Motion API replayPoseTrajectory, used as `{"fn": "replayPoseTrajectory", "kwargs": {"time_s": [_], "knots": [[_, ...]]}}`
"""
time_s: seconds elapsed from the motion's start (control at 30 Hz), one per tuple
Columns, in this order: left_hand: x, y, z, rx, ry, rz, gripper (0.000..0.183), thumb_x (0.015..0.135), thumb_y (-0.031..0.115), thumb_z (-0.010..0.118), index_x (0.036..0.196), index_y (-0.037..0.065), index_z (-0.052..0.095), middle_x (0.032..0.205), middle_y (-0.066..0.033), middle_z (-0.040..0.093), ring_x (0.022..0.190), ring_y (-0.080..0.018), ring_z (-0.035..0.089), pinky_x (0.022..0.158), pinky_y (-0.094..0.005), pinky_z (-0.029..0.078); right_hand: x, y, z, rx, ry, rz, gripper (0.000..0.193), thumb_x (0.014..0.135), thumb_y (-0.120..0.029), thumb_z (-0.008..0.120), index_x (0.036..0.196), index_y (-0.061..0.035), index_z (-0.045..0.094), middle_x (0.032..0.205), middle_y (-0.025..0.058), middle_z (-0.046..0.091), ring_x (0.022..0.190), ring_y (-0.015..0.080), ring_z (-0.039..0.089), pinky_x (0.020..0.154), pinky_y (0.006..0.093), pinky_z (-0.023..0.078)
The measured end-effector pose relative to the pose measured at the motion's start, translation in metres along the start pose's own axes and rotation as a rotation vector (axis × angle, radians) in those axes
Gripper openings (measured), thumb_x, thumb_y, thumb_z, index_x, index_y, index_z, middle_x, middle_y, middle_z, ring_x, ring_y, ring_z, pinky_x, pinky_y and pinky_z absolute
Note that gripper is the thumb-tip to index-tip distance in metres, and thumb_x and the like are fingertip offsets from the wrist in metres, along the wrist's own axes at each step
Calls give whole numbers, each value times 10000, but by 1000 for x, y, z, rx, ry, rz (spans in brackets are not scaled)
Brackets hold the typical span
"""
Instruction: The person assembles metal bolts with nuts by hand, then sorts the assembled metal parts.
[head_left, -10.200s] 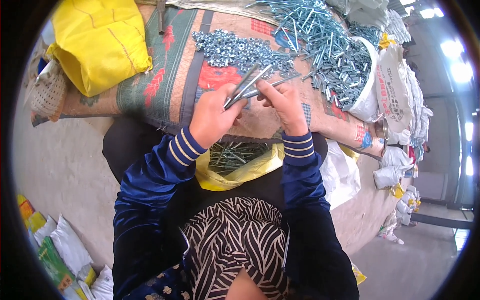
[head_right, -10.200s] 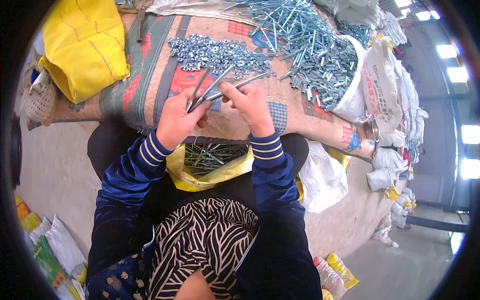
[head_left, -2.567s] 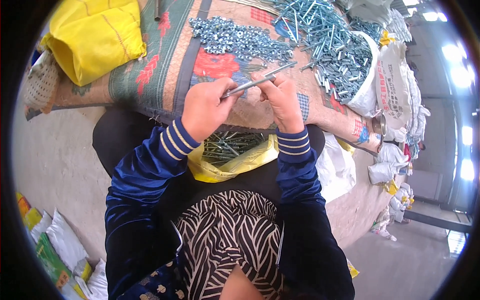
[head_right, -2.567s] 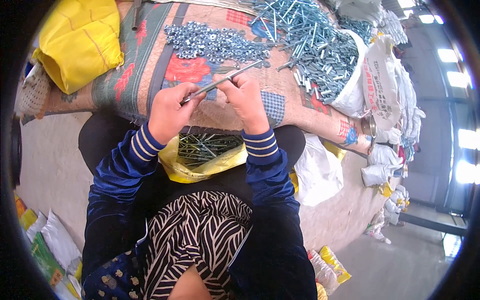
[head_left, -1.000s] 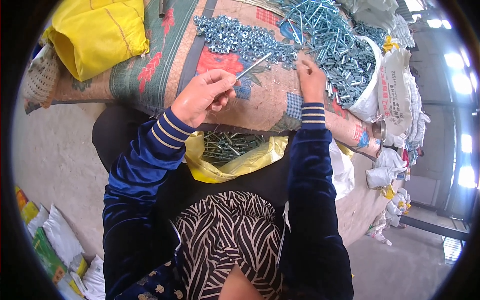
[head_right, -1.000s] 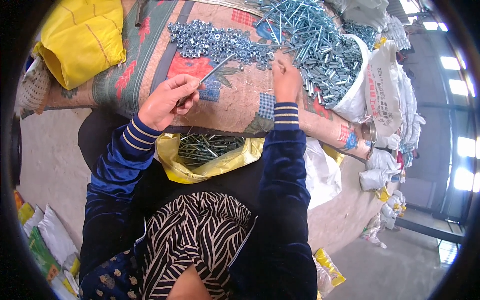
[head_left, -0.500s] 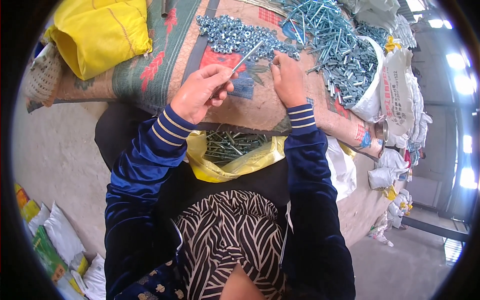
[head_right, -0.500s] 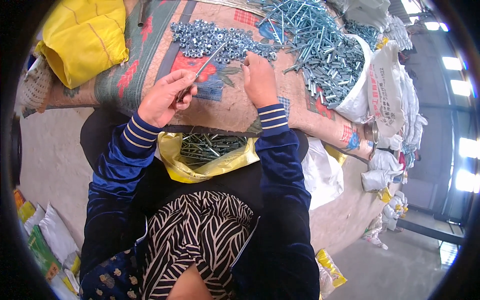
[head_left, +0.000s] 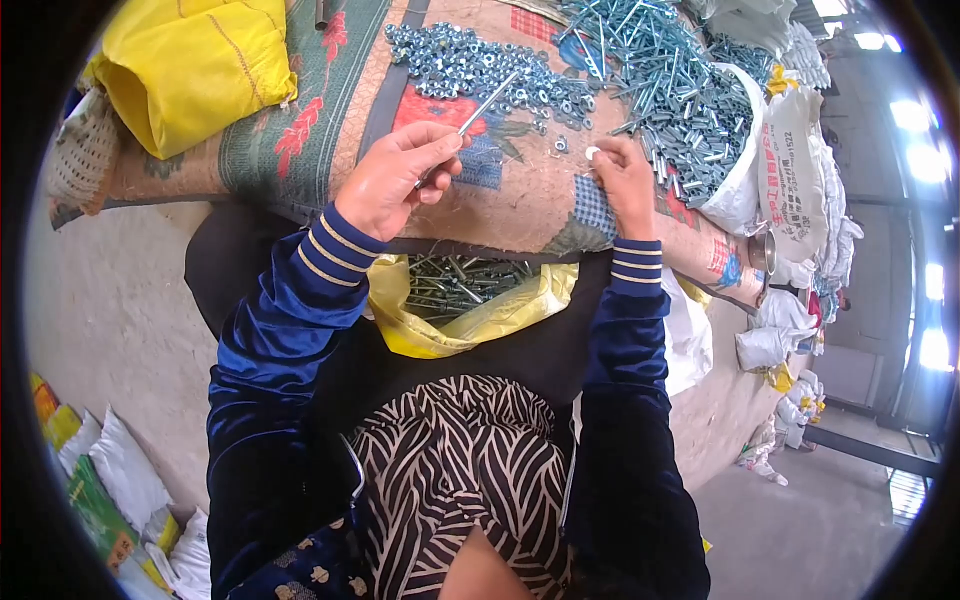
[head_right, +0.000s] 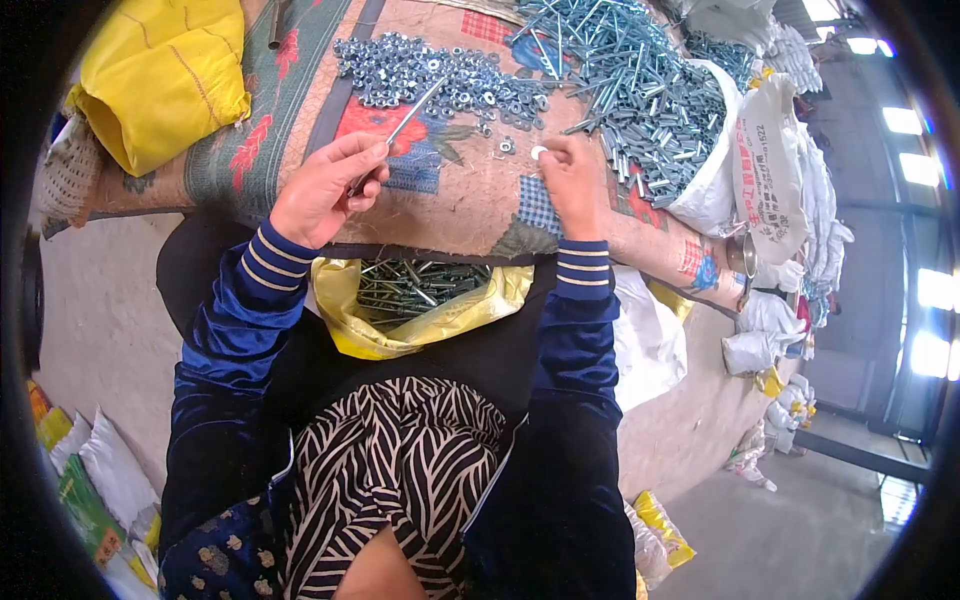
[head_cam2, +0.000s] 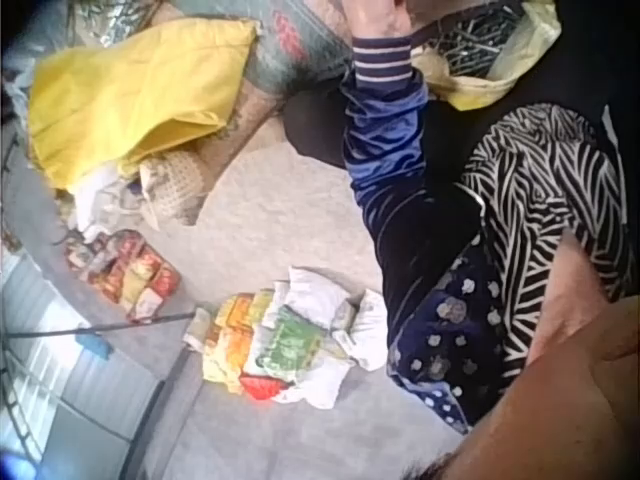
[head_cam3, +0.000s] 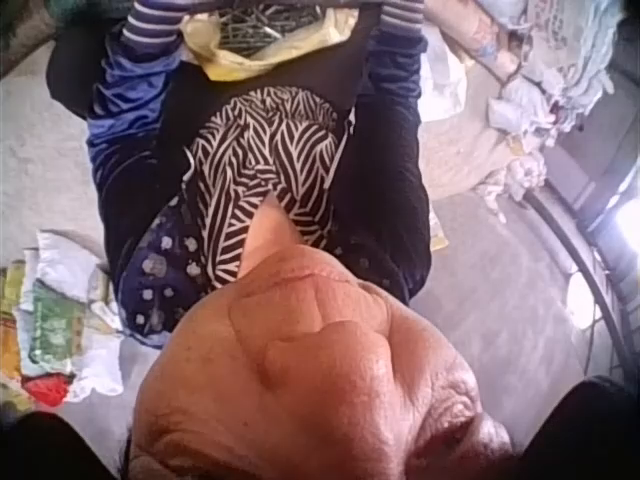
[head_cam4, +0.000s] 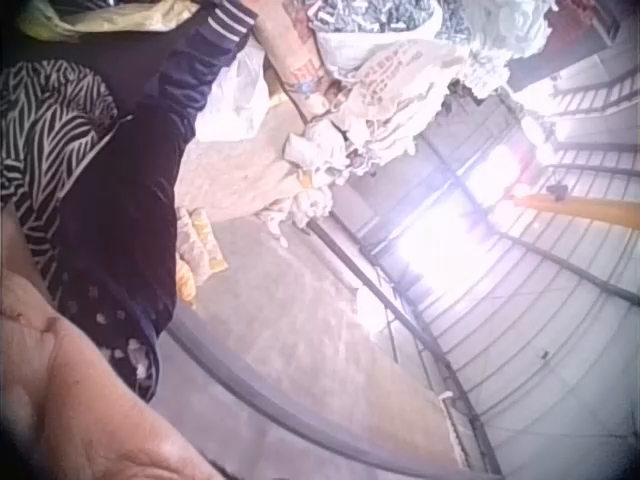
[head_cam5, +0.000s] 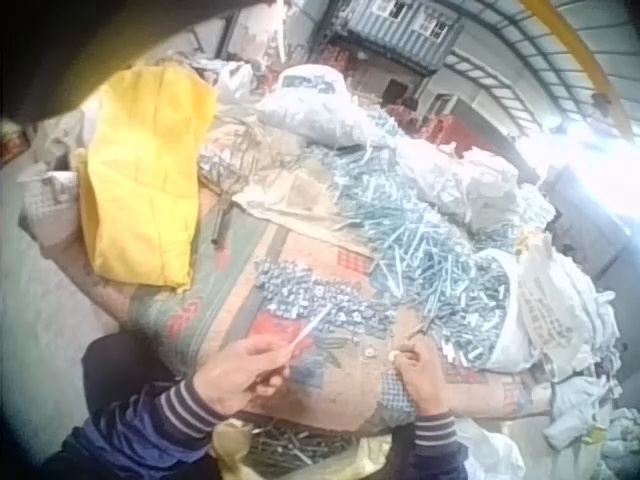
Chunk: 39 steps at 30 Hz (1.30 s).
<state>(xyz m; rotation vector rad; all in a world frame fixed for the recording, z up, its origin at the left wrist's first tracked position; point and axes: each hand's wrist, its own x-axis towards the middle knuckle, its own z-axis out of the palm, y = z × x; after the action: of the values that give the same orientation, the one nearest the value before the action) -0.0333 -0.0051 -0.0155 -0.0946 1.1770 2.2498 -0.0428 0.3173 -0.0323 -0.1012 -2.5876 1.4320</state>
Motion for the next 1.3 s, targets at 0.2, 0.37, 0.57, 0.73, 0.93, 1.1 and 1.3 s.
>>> {"fn": "replayPoseTrajectory", "kwargs": {"time_s": [0.2, 0.37, 0.57, 0.73, 0.93, 1.1, 1.3], "knots": [[2, -3, -8, -27, -41, -25, 115, 889, 200, 630, 944, 100, 613, 744, 15, 579, 586, -41, 510, 471, -159, 349, 3, -21, 39, -612, 34, -458, 217, 776, -65, 620, 985, -7, 622, 773, 121, 634, 641, 215, 588, 597, 308, 455], [-1, -1, -4, 12, -18, -43, 104, 883, 189, 633, 939, 102, 616, 733, 21, 583, 561, -33, 505, 453, -152, 337, 6, -29, 39, -814, 24, -507, 130, 767, -82, 628, 877, -15, 611, 765, 134, 619, 732, 237, 616, 634, 345, 470], [2, -14, -3, 117, -124, -78, 115, 890, 172, 621, 968, 88, 615, 721, 31, 574, 566, -20, 491, 440, -147, 321, -6, -75, 39, 476, 18, 50, 70, 867, -29, 602, 870, 42, 605, 897, 119, 658, 731, 151, 649, 677, 243, 546], [1, -17, 2, 120, -98, -97, 120, 882, 172, 630, 958, 81, 612, 719, 26, 578, 551, -30, 488, 438, -154, 329, -21, -89, 46, 619, -13, 76, 184, 848, -29, 635, 1017, 43, 635, 915, 116, 667, 775, 160, 654, 689, 240, 541], [1, -20, 5, 4, -146, -139, 110, 915, 197, 587, 949, 93, 591, 709, 27, 564, 493, -23, 438, 406, -151, 287, -33, -105, 63, -228, 288, -477, 176, 813, -22, 664, 987, -27, 687, 847, 83, 695, 751, 170, 659, 701, 268, 499], [0, -19, 2, -107, -156, -105, 99, 930, 199, 563, 963, 107, 579, 730, 22, 571, 489, -21, 446, 402, -145, 282, -10, -94, 74, 18, 264, -381, 202, 801, -107, 658, 1000, -90, 686, 1036, 108, 653, 953, 276, 605, 825, 357, 465], [0, -13, 1, -74, -75, -48, 88, 922, 186, 576, 966, 110, 579, 759, 8, 589, 559, -33, 519, 441, -154, 335, 9, -44, 76, -921, 269, -510, 204, 734, -245, 699, 922, -166, 695, 1179, 81, 563, 1184, 325, 418, 964, 477, 330]]}}
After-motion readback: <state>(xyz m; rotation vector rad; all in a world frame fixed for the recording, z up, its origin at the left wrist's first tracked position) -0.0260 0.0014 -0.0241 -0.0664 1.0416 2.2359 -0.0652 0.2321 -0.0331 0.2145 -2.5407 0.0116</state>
